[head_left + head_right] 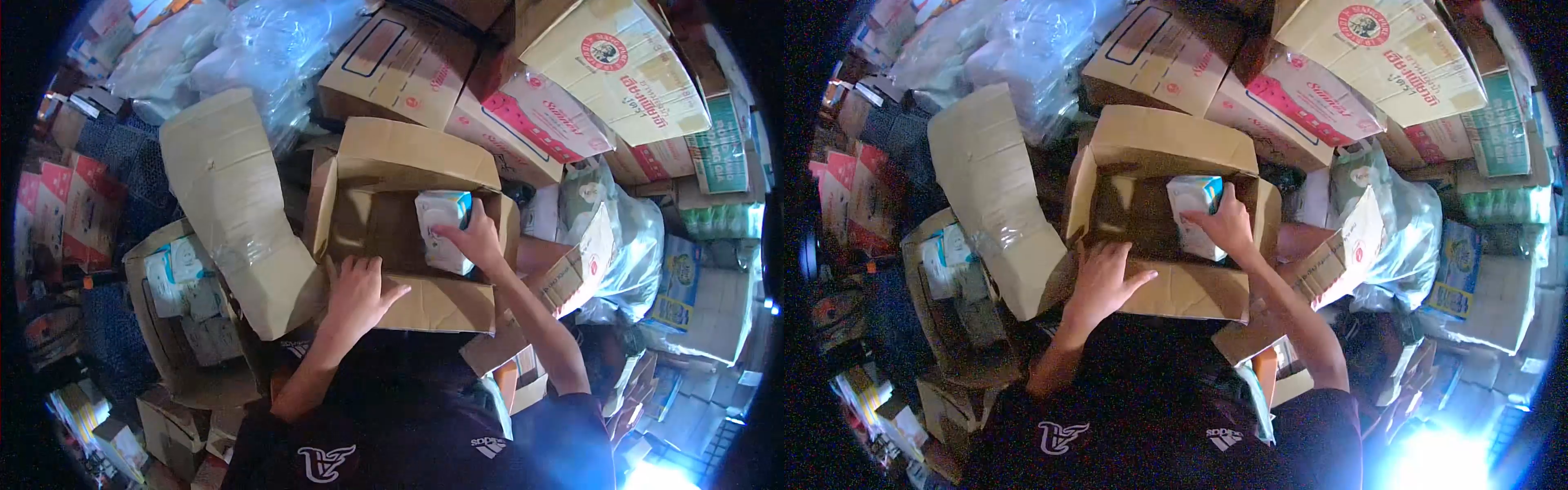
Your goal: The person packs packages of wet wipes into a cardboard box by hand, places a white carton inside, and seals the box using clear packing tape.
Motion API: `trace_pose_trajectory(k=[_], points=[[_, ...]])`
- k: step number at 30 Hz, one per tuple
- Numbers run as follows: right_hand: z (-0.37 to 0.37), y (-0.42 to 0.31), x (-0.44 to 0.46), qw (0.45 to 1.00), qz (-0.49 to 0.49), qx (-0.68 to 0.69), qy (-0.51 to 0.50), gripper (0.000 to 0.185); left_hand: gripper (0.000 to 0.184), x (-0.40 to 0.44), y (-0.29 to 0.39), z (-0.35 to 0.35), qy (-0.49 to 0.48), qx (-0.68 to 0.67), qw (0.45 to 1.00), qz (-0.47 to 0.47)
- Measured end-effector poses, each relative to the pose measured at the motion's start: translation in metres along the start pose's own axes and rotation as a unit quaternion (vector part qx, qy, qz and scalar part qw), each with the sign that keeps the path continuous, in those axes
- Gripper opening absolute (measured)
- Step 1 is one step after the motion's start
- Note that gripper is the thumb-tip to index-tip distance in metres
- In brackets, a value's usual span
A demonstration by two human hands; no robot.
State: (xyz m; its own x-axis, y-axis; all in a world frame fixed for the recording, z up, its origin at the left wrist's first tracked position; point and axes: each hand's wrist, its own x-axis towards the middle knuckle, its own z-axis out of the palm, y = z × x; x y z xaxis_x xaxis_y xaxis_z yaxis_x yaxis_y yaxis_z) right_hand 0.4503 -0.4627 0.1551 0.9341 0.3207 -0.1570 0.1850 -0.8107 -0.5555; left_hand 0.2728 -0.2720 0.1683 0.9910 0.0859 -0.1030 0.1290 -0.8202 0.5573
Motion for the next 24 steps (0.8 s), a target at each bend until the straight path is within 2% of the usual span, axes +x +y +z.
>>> trace_pose_trajectory(k=[1, 2, 4, 5, 7, 9, 11, 15, 18, 20, 22, 24], points=[[0.014, 0.018, 0.007, 0.999, 0.013, -0.029, -0.004, 0.07, 0.068, -0.001, -0.001, 0.002, -0.007, -0.005, 1.0, -0.005], [0.032, 0.043, 0.02, 0.995, 0.053, 0.052, -0.063, 0.063, 0.067, 0.001, -0.002, 0.001, 0.002, -0.017, 1.0, 0.003], [0.063, 0.085, 0.034, 0.95, 0.139, 0.213, -0.18, 0.049, 0.064, -0.002, 0.001, -0.005, 0.012, -0.042, 0.999, 0.018], [0.042, 0.056, 0.025, 0.919, 0.148, 0.301, -0.209, 0.043, 0.064, -0.001, 0.001, -0.005, -0.006, -0.041, 0.999, 0.012], [0.056, 0.068, 0.04, 0.965, 0.129, 0.068, -0.217, 0.034, 0.063, -0.002, 0.0, -0.005, -0.042, -0.039, 0.998, -0.004], [0.073, 0.079, 0.052, 0.961, 0.096, -0.153, -0.21, 0.031, 0.062, -0.002, -0.001, -0.008, -0.044, -0.022, 0.999, 0.007], [0.082, 0.068, 0.049, 0.943, 0.032, -0.257, -0.208, 0.035, 0.061, -0.002, -0.003, -0.008, -0.043, -0.013, 0.999, 0.019], [0.102, 0.057, 0.058, 0.912, -0.139, -0.277, -0.267, 0.044, 0.059, -0.003, -0.006, -0.011, -0.053, -0.018, 0.998, 0.015], [0.123, 0.068, 0.055, 0.862, -0.247, -0.349, -0.273, 0.049, 0.057, -0.003, -0.005, -0.012, -0.04, -0.002, 0.999, 0.017], [0.103, 0.046, 0.048, 0.848, -0.223, -0.363, -0.316, 0.051, 0.054, -0.006, -0.003, -0.012, -0.029, -0.008, 0.999, 0.017], [0.094, 0.045, 0.044, 0.848, -0.246, -0.357, -0.305, 0.051, 0.049, -0.006, 0.0, -0.018, -0.018, -0.029, 0.999, 0.013], [0.116, 0.091, 0.043, 0.856, -0.306, -0.323, -0.263, 0.05, 0.045, -0.01, 0.002, -0.026, 0.014, -0.11, 0.994, 0.002]])
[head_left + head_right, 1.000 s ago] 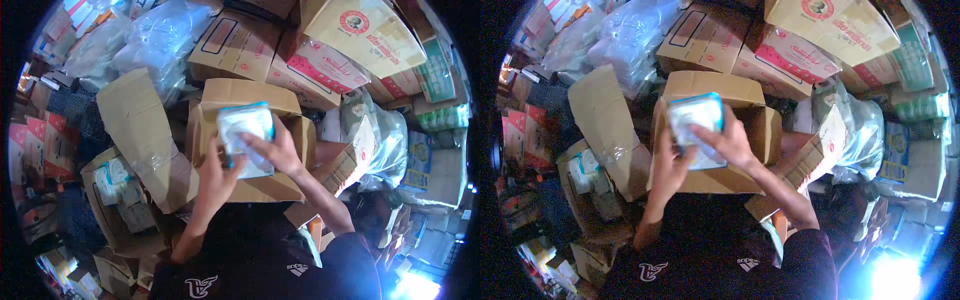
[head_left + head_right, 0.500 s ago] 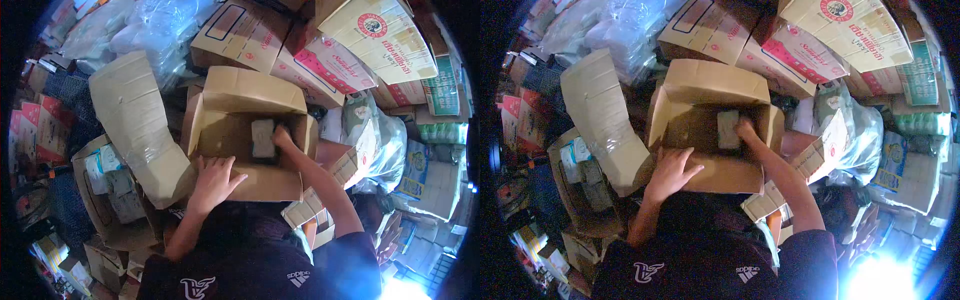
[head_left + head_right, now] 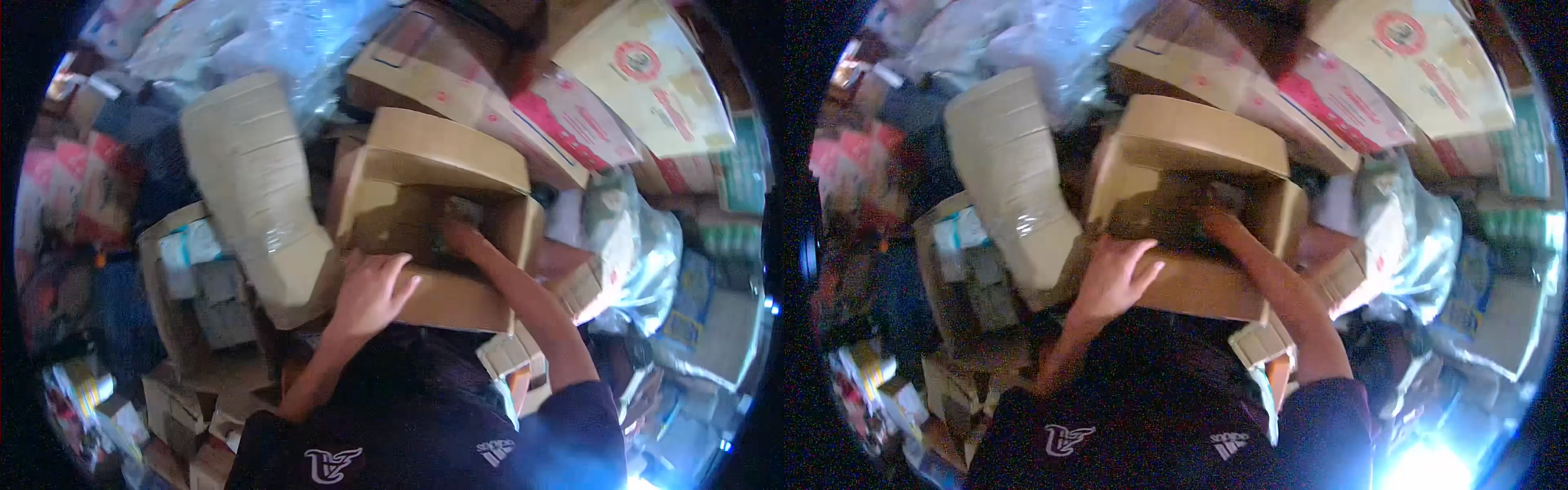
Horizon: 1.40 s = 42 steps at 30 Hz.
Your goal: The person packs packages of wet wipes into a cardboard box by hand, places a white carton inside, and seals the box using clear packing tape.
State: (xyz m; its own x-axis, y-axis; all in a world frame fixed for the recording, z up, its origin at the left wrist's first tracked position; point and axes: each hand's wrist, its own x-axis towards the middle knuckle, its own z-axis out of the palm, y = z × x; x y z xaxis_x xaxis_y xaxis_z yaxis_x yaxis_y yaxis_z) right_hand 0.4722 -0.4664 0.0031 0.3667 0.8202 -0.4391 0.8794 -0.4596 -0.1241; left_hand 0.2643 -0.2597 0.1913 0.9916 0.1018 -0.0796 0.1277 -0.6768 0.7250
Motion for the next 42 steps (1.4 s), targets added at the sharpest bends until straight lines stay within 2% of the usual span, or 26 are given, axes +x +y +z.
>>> trace_pose_trajectory(k=[4, 7, 10, 12, 14, 15, 17, 18, 20, 21, 23, 24, 26, 27, 30, 32, 34, 35, 37, 38, 39, 40, 41, 42], points=[[0.013, 0.009, 0.002, 0.999, -0.037, 0.017, 0.008, 0.044, 0.023, -0.021, 0.0, -0.05, 0.118, -0.095, 0.988, -0.024], [0.014, 0.01, 0.008, 0.998, -0.055, 0.017, -0.02, 0.041, 0.015, -0.053, -0.009, -0.098, 0.226, -0.088, 0.97, -0.031], [0.013, 0.024, 0.011, 0.997, -0.064, 0.023, -0.029, 0.038, 0.011, -0.078, -0.025, -0.126, 0.4, -0.15, 0.894, -0.137], [0.027, 0.044, 0.019, 0.996, -0.084, 0.014, -0.022, 0.038, 0.018, -0.095, -0.064, -0.136, 0.499, -0.187, 0.829, -0.167], [0.043, 0.063, 0.025, 0.995, -0.1, 0.001, -0.016, 0.042, 0.026, -0.104, -0.101, -0.143, 0.544, -0.29, 0.751, -0.237], [0.031, 0.057, 0.02, 0.996, -0.076, 0.032, -0.029, 0.042, 0.03, -0.11, -0.121, -0.141, 0.558, -0.342, 0.705, -0.272], [-0.015, 0.031, -0.002, 0.994, -0.023, 0.088, -0.059, 0.042, 0.042, -0.125, -0.161, -0.126, 0.471, -0.436, 0.709, -0.292], [-0.029, 0.024, -0.01, 0.993, -0.006, 0.07, -0.099, 0.043, 0.048, -0.13, -0.187, -0.116, 0.427, -0.478, 0.708, -0.297], [-0.057, 0.007, -0.013, 0.985, 0.02, 0.037, -0.17, 0.045, 0.06, -0.119, -0.22, -0.11, 0.362, -0.411, 0.745, -0.38], [-0.071, -0.003, -0.02, 0.988, 0.016, 0.071, -0.137, 0.046, 0.059, -0.113, -0.228, -0.104, 0.335, -0.396, 0.752, -0.407], [-0.091, -0.017, -0.036, 0.988, 0.006, 0.138, -0.072, 0.047, 0.052, -0.091, -0.209, -0.108, 0.342, -0.259, 0.788, -0.441], [-0.091, -0.016, -0.035, 0.987, 0.0, 0.138, -0.079, 0.047, 0.049, -0.08, -0.2, -0.11, 0.343, -0.188, 0.797, -0.46], [-0.085, -0.013, -0.034, 0.985, -0.007, 0.142, -0.094, 0.049, 0.046, -0.074, -0.241, -0.081, 0.448, -0.092, 0.805, -0.378], [-0.081, -0.013, -0.034, 0.988, -0.021, 0.133, -0.081, 0.049, 0.044, -0.072, -0.255, -0.075, 0.465, -0.201, 0.782, -0.364], [-0.082, -0.014, -0.034, 0.991, -0.041, 0.103, -0.069, 0.051, 0.042, -0.073, -0.242, -0.085, 0.39, -0.229, 0.753, -0.479], [-0.097, -0.03, -0.03, 0.992, -0.026, 0.084, -0.092, 0.052, 0.045, -0.083, -0.28, -0.059, 0.406, -0.1, 0.844, -0.336], [-0.102, -0.041, -0.032, 0.99, -0.026, 0.106, -0.09, 0.052, 0.046, -0.092, -0.289, -0.049, 0.379, -0.066, 0.878, -0.284], [-0.108, -0.048, -0.032, 0.989, -0.024, 0.117, -0.086, 0.052, 0.046, -0.092, -0.289, -0.051, 0.353, -0.098, 0.88, -0.304], [-0.125, -0.064, -0.032, 0.989, -0.028, 0.088, -0.119, 0.052, 0.042, -0.099, -0.294, -0.054, 0.361, -0.259, 0.84, -0.312], [-0.132, -0.068, -0.032, 0.988, -0.028, 0.072, -0.133, 0.052, 0.04, -0.108, -0.291, -0.063, 0.39, -0.384, 0.784, -0.293], [-0.128, -0.065, -0.033, 0.99, -0.053, 0.089, -0.097, 0.05, 0.032, -0.115, -0.287, -0.07, 0.396, -0.471, 0.725, -0.31], [-0.116, -0.062, -0.034, 0.99, -0.073, 0.106, -0.06, 0.049, 0.025, -0.114, -0.254, -0.09, 0.408, -0.549, 0.653, -0.326], [-0.109, -0.058, -0.04, 0.988, -0.089, 0.125, -0.024, 0.048, 0.016, -0.129, -0.235, -0.109, 0.388, -0.587, 0.654, -0.276], [-0.117, -0.058, -0.048, 0.984, -0.09, 0.154, -0.009, 0.045, 0.012, -0.119, -0.173, -0.126, 0.473, -0.57, 0.603, -0.295]])
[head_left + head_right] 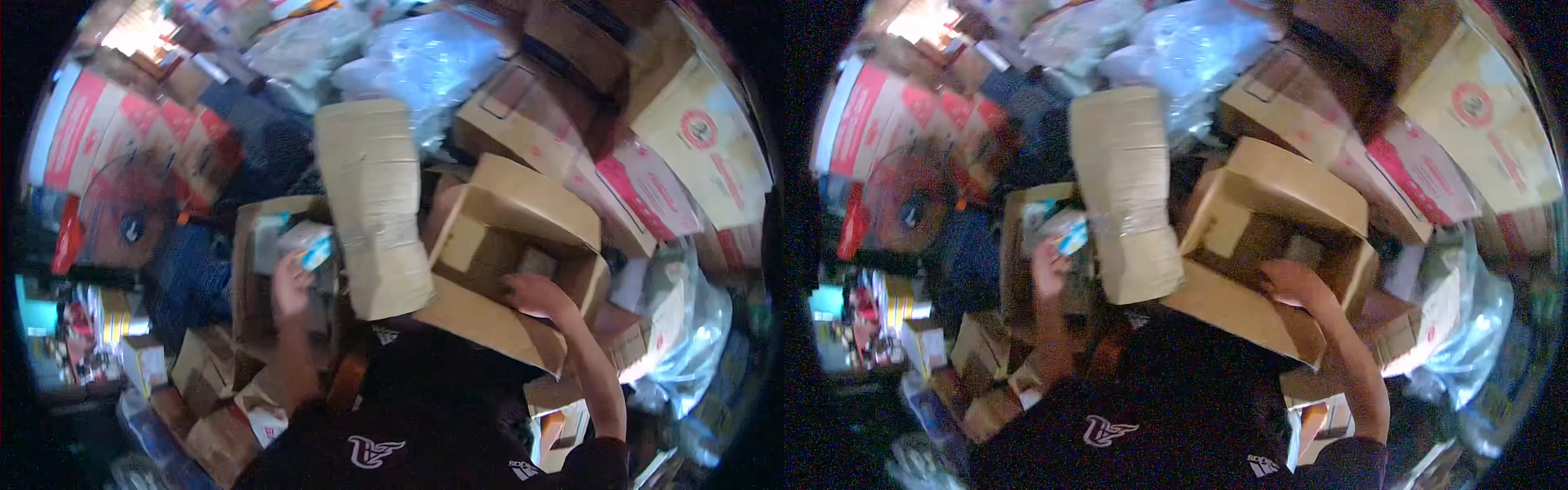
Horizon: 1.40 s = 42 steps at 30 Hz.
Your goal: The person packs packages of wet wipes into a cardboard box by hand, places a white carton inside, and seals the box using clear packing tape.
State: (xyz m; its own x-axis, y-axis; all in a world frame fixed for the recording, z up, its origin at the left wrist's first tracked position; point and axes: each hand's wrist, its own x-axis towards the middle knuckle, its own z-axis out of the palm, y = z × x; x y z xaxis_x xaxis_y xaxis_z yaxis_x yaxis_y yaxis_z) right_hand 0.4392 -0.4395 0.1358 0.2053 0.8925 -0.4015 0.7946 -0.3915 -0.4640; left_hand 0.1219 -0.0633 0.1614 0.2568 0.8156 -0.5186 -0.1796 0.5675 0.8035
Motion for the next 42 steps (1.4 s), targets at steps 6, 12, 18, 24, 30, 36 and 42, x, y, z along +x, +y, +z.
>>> trace_pose_trajectory(k=[6, 12, 18, 24, 30, 36, 42], points=[[-0.071, -0.039, -0.015, 0.952, -0.029, 0.302, 0.049, 0.034, 0.01, -0.076, 0.024, -0.02, -0.234, 0.041, 0.954, 0.185], [-0.122, -0.102, -0.023, 0.683, -0.135, 0.718, 0.006, 0.069, 0.014, -0.153, 0.011, 0.111, -0.325, 0.221, 0.836, 0.383], [-0.1, -0.082, -0.024, 0.665, 0.121, 0.705, 0.216, 0.058, 0.029, -0.175, -0.05, 0.197, -0.496, 0.441, 0.732, 0.155], [-0.041, -0.009, -0.009, 0.824, 0.28, 0.354, 0.343, 0.072, 0.019, -0.166, -0.079, 0.181, -0.472, 0.481, 0.707, 0.214], [0.024, 0.036, 0.047, 0.882, 0.242, 0.343, 0.216, 0.081, 0.019, -0.162, -0.075, 0.171, -0.485, 0.497, 0.704, 0.151], [0.054, 0.053, 0.055, 0.877, 0.271, 0.371, 0.14, 0.05, 0.019, -0.151, -0.07, 0.173, -0.496, 0.514, 0.688, 0.125], [0.049, 0.046, 0.075, 0.96, 0.281, 0.009, 0.018, 0.029, 0.02, -0.14, -0.078, 0.174, -0.514, 0.503, 0.68, 0.139]])
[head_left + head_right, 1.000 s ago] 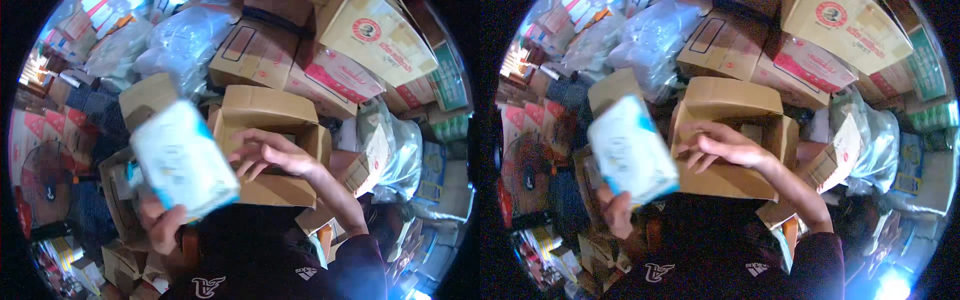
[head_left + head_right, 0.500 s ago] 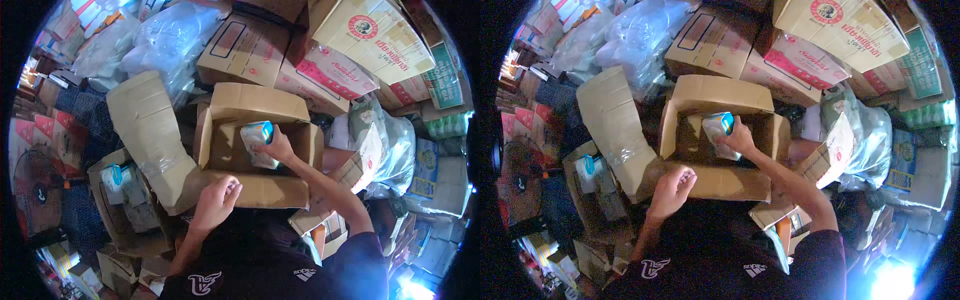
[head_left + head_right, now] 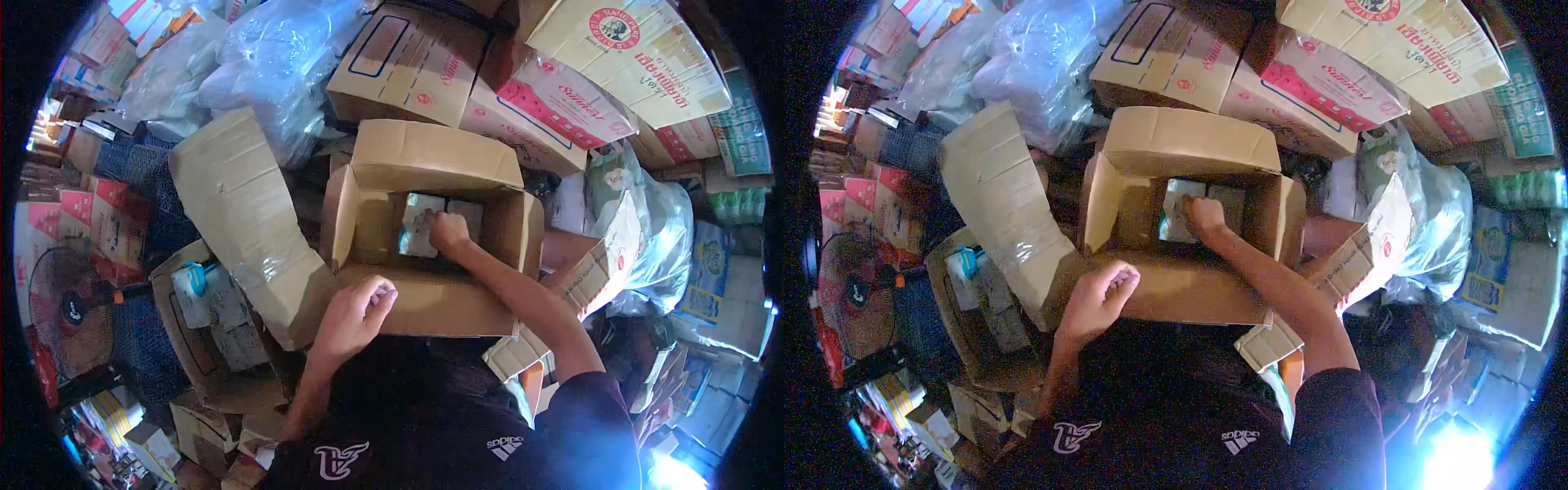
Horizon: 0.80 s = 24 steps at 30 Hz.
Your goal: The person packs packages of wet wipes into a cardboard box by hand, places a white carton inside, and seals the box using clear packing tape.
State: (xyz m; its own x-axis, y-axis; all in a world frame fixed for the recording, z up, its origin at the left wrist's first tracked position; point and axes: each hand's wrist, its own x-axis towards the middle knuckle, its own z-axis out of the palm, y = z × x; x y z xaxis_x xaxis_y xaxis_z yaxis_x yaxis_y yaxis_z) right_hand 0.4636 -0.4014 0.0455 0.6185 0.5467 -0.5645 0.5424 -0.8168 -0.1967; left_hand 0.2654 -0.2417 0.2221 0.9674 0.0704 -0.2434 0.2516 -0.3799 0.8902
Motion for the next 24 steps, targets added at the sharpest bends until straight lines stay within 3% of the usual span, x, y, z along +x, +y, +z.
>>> trace_pose_trajectory(k=[2, 5, 8, 12, 14, 16, 17, 20, 22, 24], points=[[-0.006, -0.009, 0.008, 0.994, -0.028, -0.039, -0.093, 0.039, 0.02, 0.004, 0.002, 0.001, -0.004, 0.008, 1.0, 0.007], [0.045, 0.001, 0.04, 0.971, -0.204, -0.119, 0.022, 0.048, 0.019, 0.005, 0.015, 0.0, -0.014, 0.012, 1.0, 0.017], [0.046, 0.003, 0.029, 0.932, -0.281, -0.209, 0.096, 0.053, 0.015, -0.003, 0.028, -0.012, -0.003, 0.012, 0.999, 0.051], [0.028, 0.016, 0.017, 0.928, -0.273, -0.248, 0.04, 0.052, 0.013, -0.033, 0.03, -0.04, 0.073, -0.036, 0.996, 0.033], [0.056, 0.024, 0.042, 0.92, -0.232, -0.315, 0.005, 0.053, 0.013, -0.056, 0.023, -0.056, 0.143, -0.067, 0.987, 0.026], [0.068, 0.034, 0.047, 0.92, -0.26, -0.287, 0.06, 0.051, 0.014, -0.078, 0.004, -0.074, 0.222, -0.102, 0.97, -0.008], [0.039, 0.017, 0.025, 0.937, -0.238, -0.256, 0.022, 0.052, 0.014, -0.089, -0.009, -0.084, 0.263, -0.12, 0.957, -0.025], [0.017, 0.025, -0.004, 0.941, -0.276, -0.189, 0.05, 0.045, 0.015, -0.116, -0.069, -0.113, 0.44, -0.17, 0.879, -0.069], [0.001, 0.027, -0.032, 0.972, -0.23, -0.041, -0.012, 0.042, 0.026, -0.136, -0.113, -0.131, 0.543, -0.228, 0.797, -0.131], [-0.008, 0.043, -0.041, 0.967, -0.222, -0.071, -0.1, 0.042, 0.033, -0.159, -0.205, -0.151, 0.608, -0.288, 0.718, -0.181]])
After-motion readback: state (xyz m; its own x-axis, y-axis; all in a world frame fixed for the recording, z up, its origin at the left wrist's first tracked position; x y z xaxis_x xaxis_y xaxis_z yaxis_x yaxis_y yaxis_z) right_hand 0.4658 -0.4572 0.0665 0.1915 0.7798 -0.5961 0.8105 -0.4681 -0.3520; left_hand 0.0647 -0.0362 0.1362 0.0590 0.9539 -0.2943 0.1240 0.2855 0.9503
